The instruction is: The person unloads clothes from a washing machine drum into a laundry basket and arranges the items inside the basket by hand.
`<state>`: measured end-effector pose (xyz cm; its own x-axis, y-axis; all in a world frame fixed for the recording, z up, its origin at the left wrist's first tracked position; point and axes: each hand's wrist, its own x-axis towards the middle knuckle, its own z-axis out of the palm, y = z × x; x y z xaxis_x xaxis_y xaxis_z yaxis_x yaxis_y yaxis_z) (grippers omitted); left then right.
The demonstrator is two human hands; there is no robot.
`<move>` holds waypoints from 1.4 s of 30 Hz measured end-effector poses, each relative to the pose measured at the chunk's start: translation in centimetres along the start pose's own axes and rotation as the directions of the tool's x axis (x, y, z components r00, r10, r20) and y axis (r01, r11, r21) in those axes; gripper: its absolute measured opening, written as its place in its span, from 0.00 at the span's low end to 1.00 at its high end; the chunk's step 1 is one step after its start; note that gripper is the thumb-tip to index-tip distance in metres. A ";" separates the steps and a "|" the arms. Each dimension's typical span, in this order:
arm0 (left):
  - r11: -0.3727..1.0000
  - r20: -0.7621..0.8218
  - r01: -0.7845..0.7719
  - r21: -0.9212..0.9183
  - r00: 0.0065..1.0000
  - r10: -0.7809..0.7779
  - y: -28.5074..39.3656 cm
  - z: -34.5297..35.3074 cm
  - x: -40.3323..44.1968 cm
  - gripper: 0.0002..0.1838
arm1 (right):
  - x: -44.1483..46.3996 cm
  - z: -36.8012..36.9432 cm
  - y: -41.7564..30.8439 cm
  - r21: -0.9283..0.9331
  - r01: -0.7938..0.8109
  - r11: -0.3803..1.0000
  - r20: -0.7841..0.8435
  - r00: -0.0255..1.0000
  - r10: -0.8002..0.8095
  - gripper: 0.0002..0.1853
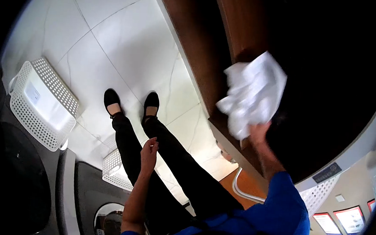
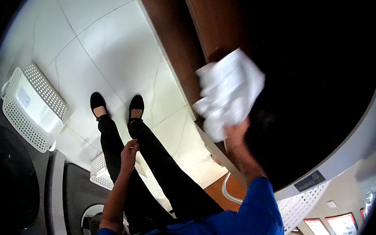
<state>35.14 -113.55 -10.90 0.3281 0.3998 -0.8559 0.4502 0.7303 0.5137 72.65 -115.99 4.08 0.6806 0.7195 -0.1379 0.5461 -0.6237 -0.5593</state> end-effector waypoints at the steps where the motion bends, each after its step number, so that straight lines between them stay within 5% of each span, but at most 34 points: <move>1: 1.000 0.012 0.021 -0.010 1.000 -0.021 0.8 -0.1 -0.1 0.14 | -3.2 2.0 0.5 0.041 -0.199 0.979 0.149 0.970 0.191 0.23; 3: 1.000 0.010 0.003 -0.024 1.000 -0.002 1.5 0.1 -0.1 0.14 | -4.9 5.6 -4.3 -0.090 0.242 0.966 0.430 0.884 -0.181 0.25; 5: 0.998 0.029 0.009 -0.056 1.000 -0.008 1.4 0.3 0.1 0.13 | -6.0 9.2 -4.6 -0.090 0.395 0.914 0.591 0.760 -0.270 0.26; 8: 0.981 0.037 -0.054 -0.184 0.997 0.062 -0.2 0.3 0.3 0.13 | -6.7 13.7 1.7 -0.248 0.190 0.950 0.563 0.826 -0.018 0.26; 9: 0.986 0.040 -0.046 -0.161 0.998 0.053 0.2 -0.2 0.1 0.13 | -7.0 15.0 6.1 -0.421 0.256 0.870 0.395 0.915 -0.078 0.23; 10: 0.990 0.041 -0.038 -0.137 0.998 0.044 1.3 -0.9 -0.1 0.13 | -6.3 15.4 9.5 -0.434 0.119 0.893 0.261 0.965 -0.001 0.19; 11: 0.995 0.045 -0.044 -0.084 0.998 0.048 2.1 -1.5 -0.3 0.13 | -5.2 15.5 13.4 -0.675 -0.040 0.736 0.127 0.977 0.169 0.18; 12: 0.995 0.050 -0.016 -0.102 0.998 0.022 2.4 -1.9 -0.5 0.13 | -3.6 14.8 17.7 -0.813 -0.072 0.578 0.038 0.984 0.176 0.17; 13: 0.996 0.064 -0.010 -0.088 0.998 0.016 2.2 -2.2 -0.4 0.13 | -2.2 13.5 23.8 -0.931 -0.167 0.326 0.011 0.878 0.478 0.22; 14: 0.997 0.083 -0.006 -0.078 0.997 0.012 1.9 -2.3 -0.6 0.12 | -2.5 11.3 31.5 -0.800 -0.157 0.579 -0.050 0.979 0.195 0.25; 15: 0.998 0.093 -0.005 -0.068 0.996 0.011 1.5 -2.3 -0.6 0.12 | -3.5 9.9 36.1 -0.870 -0.164 0.464 -0.075 0.976 0.204 0.28; 17: 0.999 0.120 -0.027 -0.041 0.992 0.032 1.4 -2.9 -0.3 0.11 | -4.2 10.8 34.9 -0.973 -0.091 0.213 0.029 0.863 0.504 0.27; 19: 0.993 0.117 -0.072 0.091 0.991 0.062 1.9 -3.2 -0.6 0.11 | -4.4 14.5 22.4 -0.984 0.004 0.176 0.148 0.561 0.814 0.24; 20: 0.981 0.114 -0.110 0.162 0.989 0.092 2.3 -3.5 -0.4 0.11 | -4.5 14.9 16.8 -0.969 -0.047 0.242 0.190 0.483 0.855 0.23; 22: 0.926 0.120 -0.231 0.299 0.972 0.204 2.3 -4.0 -0.5 0.09 | -9.7 15.4 16.1 -0.895 -0.078 0.439 0.287 0.654 0.700 0.18; 23: 0.881 0.136 -0.274 0.386 0.961 0.239 2.4 -4.7 -0.5 0.09 | -13.8 15.9 18.7 -0.886 0.096 0.454 0.366 0.746 0.557 0.20; 24: 0.824 0.154 -0.313 0.472 0.950 0.272 2.3 -5.4 -0.6 0.08 | -15.5 16.2 16.5 -0.836 0.062 0.545 0.451 0.645 0.617 0.22; 25: 0.775 0.151 -0.320 0.544 0.947 0.285 1.7 -6.1 -0.6 0.08 | -15.5 16.1 11.7 -0.750 -0.252 0.611 0.464 0.458 0.758 0.24; 26: 0.748 0.128 -0.322 0.581 0.943 0.307 1.6 -7.0 -0.8 0.08 | -14.9 15.7 5.7 -0.741 -0.251 0.623 0.534 0.343 0.773 0.24; 27: 0.716 0.102 -0.331 0.615 0.934 0.343 2.2 -7.9 -0.7 0.08 | -17.2 16.2 6.1 -0.699 -0.274 0.661 0.574 0.337 0.746 0.24; 32: 0.538 0.027 -0.428 0.726 0.800 0.600 7.7 -12.5 -3.8 0.09 | -12.6 8.4 -13.8 -0.466 -0.239 0.852 0.694 0.499 0.520 0.21; 33: 0.548 -0.003 -0.470 0.692 0.757 0.653 8.6 -13.5 -5.6 0.09 | -12.9 7.3 -12.4 -0.310 -0.113 0.944 0.684 0.663 0.304 0.21; 34: 0.547 -0.030 -0.515 0.660 0.710 0.704 9.4 -14.9 -7.7 0.08 | -11.5 4.4 -15.7 -0.171 -0.355 0.919 0.688 0.625 0.370 0.22; 36: 0.613 -0.116 -0.389 0.688 0.774 0.622 8.8 -17.9 -10.7 0.08 | -10.0 -1.4 -19.0 0.087 -0.530 0.844 0.660 0.665 0.350 0.20; 37: 0.585 -0.159 -0.433 0.685 0.695 0.701 7.5 -19.8 -11.9 0.08 | -9.9 -3.5 -19.2 0.188 -0.528 0.828 0.591 0.735 0.334 0.18; 40: 0.584 -0.146 -0.204 0.785 0.857 0.495 5.9 -26.7 -18.1 0.11 | -9.4 -11.1 -22.3 0.422 -0.489 0.763 0.353 0.864 0.358 0.19; 42: 0.557 -0.083 -0.238 0.796 0.867 0.491 4.4 -31.0 -20.8 0.15 | -8.0 -16.6 -27.7 0.660 -0.441 0.608 0.156 0.872 0.463 0.21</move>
<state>4.51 -101.47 7.36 0.4362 0.7514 -0.4951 0.8333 -0.1297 0.5373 60.19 -109.57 34.23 0.7702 0.3867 -0.5071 -0.2904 -0.4953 -0.8188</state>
